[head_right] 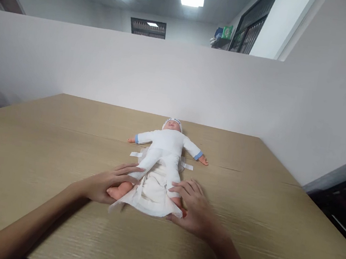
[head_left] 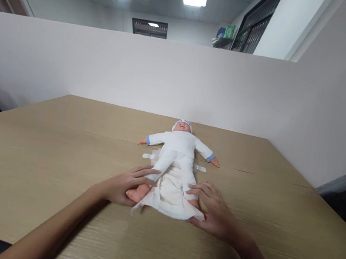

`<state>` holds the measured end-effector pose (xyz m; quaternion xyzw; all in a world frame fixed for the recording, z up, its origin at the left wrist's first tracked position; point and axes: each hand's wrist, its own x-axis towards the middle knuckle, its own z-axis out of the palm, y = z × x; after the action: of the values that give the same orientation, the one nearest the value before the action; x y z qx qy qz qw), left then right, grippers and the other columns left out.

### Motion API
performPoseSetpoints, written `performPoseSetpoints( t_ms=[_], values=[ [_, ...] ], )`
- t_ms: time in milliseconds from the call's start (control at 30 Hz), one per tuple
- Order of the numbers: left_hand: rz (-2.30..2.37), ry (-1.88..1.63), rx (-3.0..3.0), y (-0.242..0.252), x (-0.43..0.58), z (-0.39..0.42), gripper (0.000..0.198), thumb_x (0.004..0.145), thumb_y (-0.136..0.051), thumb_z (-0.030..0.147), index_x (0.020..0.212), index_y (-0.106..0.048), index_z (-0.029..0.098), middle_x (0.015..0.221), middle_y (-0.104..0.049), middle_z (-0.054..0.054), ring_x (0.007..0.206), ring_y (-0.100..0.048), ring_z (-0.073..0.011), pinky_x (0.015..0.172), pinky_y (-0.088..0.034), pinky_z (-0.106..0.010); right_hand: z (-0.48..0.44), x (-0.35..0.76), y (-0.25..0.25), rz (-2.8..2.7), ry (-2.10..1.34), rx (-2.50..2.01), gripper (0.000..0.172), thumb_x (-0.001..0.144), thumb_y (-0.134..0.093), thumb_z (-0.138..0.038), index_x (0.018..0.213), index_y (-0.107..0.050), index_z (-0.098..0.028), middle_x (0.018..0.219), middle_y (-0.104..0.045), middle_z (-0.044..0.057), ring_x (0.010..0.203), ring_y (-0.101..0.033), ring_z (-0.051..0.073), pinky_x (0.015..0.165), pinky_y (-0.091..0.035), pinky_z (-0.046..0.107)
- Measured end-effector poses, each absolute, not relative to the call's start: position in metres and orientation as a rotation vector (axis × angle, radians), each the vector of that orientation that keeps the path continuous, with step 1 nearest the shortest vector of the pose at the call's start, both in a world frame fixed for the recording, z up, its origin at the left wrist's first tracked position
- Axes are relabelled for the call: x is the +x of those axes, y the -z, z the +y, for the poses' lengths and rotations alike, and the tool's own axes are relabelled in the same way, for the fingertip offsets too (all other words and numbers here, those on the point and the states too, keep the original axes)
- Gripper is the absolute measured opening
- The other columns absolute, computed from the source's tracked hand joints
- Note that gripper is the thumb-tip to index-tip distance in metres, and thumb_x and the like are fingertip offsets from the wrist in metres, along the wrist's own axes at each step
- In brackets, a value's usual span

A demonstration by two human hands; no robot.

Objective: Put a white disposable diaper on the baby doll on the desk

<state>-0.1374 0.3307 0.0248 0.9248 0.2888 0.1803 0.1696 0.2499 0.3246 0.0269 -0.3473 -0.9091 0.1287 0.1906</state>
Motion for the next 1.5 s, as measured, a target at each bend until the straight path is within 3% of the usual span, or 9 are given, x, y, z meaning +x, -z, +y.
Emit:
performPoseSetpoints(
  t_ms=[167,567,733,867,933,1133,1267,1367,1500],
  values=[
    [0.841,-0.496,2.622,-0.025,-0.135,0.328,0.07,0.085,-0.079,0.053,0.147,-0.055,0.031,0.17,-0.035,-0.01,0.157,-0.029,-0.0404,0.124,-0.037,-0.058,0.318,0.235,-0.019,-2.481,-0.202,-1.021,0.045,0.086,-0.075,-0.029,0.129,-0.063,-0.029,0.128,-0.067,0.009,0.12,-0.056,0.032,0.117,-0.032,0.057],
    [0.885,-0.52,2.625,-0.023,-0.124,0.322,0.084,0.07,-0.088,0.058,0.142,-0.056,0.031,0.167,-0.037,-0.01,0.155,-0.028,-0.0407,0.124,-0.035,-0.055,0.314,0.229,-0.016,-2.457,-0.183,-1.078,0.058,0.078,-0.067,-0.007,0.131,-0.07,-0.032,0.125,-0.065,0.009,0.119,-0.054,0.032,0.104,-0.044,0.047],
    [1.012,-0.612,2.605,-0.026,-0.105,0.317,0.06,0.078,-0.081,0.056,0.128,-0.062,0.028,0.153,-0.048,-0.012,0.141,-0.039,-0.0388,0.117,-0.039,-0.055,0.312,0.229,-0.013,-2.423,-0.244,-1.079,0.042,0.085,-0.069,-0.011,0.12,-0.074,-0.033,0.127,-0.061,0.009,0.121,-0.054,0.031,0.103,-0.046,0.047],
    [1.053,-0.623,2.556,-0.03,-0.098,0.321,0.026,0.091,-0.071,0.043,0.111,-0.068,0.027,0.142,-0.054,-0.01,0.133,-0.043,-0.0345,0.114,-0.039,-0.051,0.315,0.227,-0.011,-2.344,-0.271,-1.045,0.018,0.095,-0.063,-0.017,0.105,-0.074,-0.028,0.124,-0.062,0.011,0.119,-0.055,0.031,0.101,-0.049,0.048],
    [1.077,-0.629,2.545,-0.034,-0.096,0.326,0.017,0.097,-0.064,0.04,0.104,-0.069,0.026,0.137,-0.057,-0.008,0.129,-0.045,-0.0327,0.115,-0.037,-0.051,0.317,0.225,-0.009,-2.286,-0.286,-1.033,0.015,0.101,-0.058,-0.022,0.103,-0.073,-0.026,0.12,-0.063,0.011,0.116,-0.056,0.031,0.1,-0.05,0.048],
    [1.162,-0.731,2.312,-0.04,-0.091,0.349,0.039,0.104,-0.049,0.055,0.102,-0.069,0.022,0.113,-0.067,-0.007,0.113,-0.051,-0.0302,0.11,-0.041,-0.051,0.336,0.214,-0.006,-2.049,-0.379,-1.0,0.019,0.107,-0.048,-0.03,0.112,-0.065,-0.025,0.112,-0.067,0.01,0.109,-0.06,0.029,0.096,-0.052,0.045],
    [1.059,-0.915,2.151,-0.036,-0.085,0.371,0.046,0.103,-0.048,0.06,0.118,-0.07,0.022,0.141,-0.061,-0.01,0.138,-0.043,-0.0341,0.122,-0.031,-0.053,0.361,0.203,-0.009,-1.934,-0.444,-0.981,0.027,0.106,-0.047,-0.035,0.125,-0.061,-0.023,0.124,-0.068,0.012,0.119,-0.061,0.029,0.105,-0.048,0.045],
    [1.071,-1.078,1.886,-0.032,-0.077,0.392,0.052,0.097,-0.057,0.065,0.121,-0.068,0.02,0.147,-0.056,-0.012,0.143,-0.041,-0.035,0.126,-0.026,-0.052,0.386,0.197,-0.015,-1.818,-0.525,-1.035,0.027,0.102,-0.051,-0.039,0.117,-0.065,-0.021,0.116,-0.072,0.011,0.111,-0.065,0.029,0.101,-0.05,0.044],
    [1.055,-1.131,1.496,-0.03,-0.066,0.427,0.052,0.091,-0.065,0.065,0.114,-0.068,0.019,0.123,-0.07,-0.01,0.126,-0.056,-0.0334,0.114,-0.041,-0.046,0.427,0.192,-0.022,-1.603,-0.73,-1.159,0.026,0.086,-0.064,-0.046,0.097,-0.068,-0.022,0.093,-0.074,0.007,0.095,-0.066,0.029,0.091,-0.051,0.041]
  ],
)
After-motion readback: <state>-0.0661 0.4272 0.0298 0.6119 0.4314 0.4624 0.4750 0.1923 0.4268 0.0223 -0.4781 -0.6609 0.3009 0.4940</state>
